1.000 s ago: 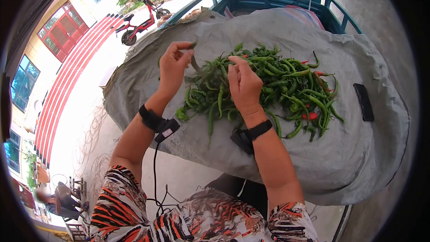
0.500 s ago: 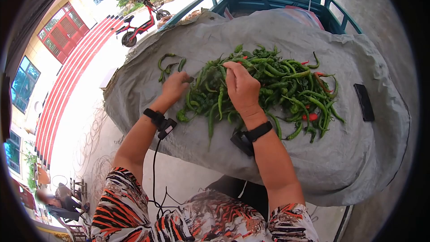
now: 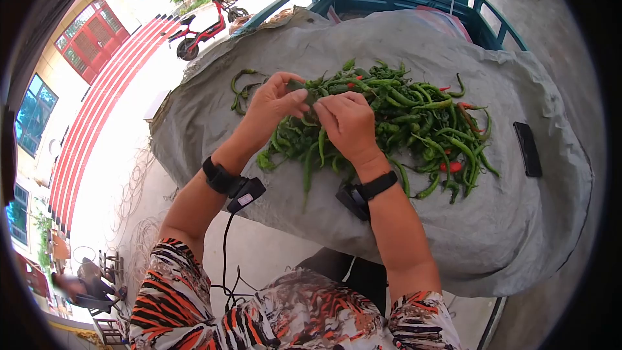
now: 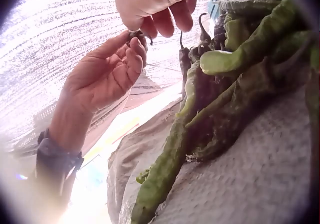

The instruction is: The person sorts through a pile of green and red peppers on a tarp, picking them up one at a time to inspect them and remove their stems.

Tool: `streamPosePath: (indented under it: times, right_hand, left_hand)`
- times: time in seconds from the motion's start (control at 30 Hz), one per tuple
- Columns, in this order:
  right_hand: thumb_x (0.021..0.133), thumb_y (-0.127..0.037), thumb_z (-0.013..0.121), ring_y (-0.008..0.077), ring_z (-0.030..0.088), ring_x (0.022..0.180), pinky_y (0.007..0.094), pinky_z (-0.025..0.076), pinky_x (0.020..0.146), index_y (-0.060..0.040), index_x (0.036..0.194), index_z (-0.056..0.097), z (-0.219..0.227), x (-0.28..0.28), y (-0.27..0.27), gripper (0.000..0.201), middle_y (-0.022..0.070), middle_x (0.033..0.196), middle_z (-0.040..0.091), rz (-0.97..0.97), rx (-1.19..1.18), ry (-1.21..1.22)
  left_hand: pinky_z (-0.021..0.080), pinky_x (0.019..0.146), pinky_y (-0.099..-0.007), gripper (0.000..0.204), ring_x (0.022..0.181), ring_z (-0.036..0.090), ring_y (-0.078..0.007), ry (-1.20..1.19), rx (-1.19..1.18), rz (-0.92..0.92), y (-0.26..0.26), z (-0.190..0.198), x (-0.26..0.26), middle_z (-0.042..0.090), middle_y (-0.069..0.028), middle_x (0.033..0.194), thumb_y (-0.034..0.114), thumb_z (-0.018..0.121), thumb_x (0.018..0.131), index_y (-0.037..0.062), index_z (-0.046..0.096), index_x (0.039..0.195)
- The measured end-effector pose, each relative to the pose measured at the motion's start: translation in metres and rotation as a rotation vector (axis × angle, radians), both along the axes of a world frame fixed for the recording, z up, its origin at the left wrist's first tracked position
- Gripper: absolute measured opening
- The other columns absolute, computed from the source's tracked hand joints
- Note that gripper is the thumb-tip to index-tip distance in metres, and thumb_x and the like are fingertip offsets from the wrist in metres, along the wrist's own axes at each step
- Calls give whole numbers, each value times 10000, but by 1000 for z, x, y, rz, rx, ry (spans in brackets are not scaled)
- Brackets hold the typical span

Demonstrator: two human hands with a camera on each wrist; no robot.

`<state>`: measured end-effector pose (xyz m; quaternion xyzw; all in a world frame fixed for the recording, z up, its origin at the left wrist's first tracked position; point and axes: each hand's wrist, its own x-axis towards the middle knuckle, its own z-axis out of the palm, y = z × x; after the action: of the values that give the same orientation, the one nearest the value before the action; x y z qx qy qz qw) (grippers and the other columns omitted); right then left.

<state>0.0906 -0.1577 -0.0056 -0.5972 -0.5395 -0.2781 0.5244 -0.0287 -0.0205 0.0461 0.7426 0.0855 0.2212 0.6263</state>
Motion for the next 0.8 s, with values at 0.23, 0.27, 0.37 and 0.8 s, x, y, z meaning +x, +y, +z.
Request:
streamPosePath:
  times: [0.23,0.27,0.37,0.8]
  right_hand:
    - [810,-127,714,216,598,644,346,475,729,-108,947,674,2,-5,-3,144,27,665,622,0,-87,95]
    - [814,-123,708,215,598,645,345,477,729,-111,959,672,1,-5,-3,150,28,666,622,-36,-64,98]
    - [828,-111,689,215,600,650,346,480,730,-119,983,669,0,-3,0,157,29,674,626,-127,14,141]
    - [867,-86,616,266,619,710,349,488,726,-120,984,664,-7,2,1,131,46,779,664,-164,31,166]
  left_hand:
    - [508,729,-245,254,854,629,-118,37,-430,-22,12,-5,6,622,-41,993,176,605,953,23,549,1147]
    - [507,732,-248,268,853,629,-121,7,-423,-3,14,-8,9,621,-46,1003,182,609,950,18,547,1153]
    - [504,737,-255,306,848,629,-133,-46,-259,112,20,-15,21,615,-67,1030,189,628,932,8,547,1165]
    - [504,733,-327,345,793,617,-192,466,706,126,38,-48,-64,612,-118,1045,110,706,758,34,619,1083]
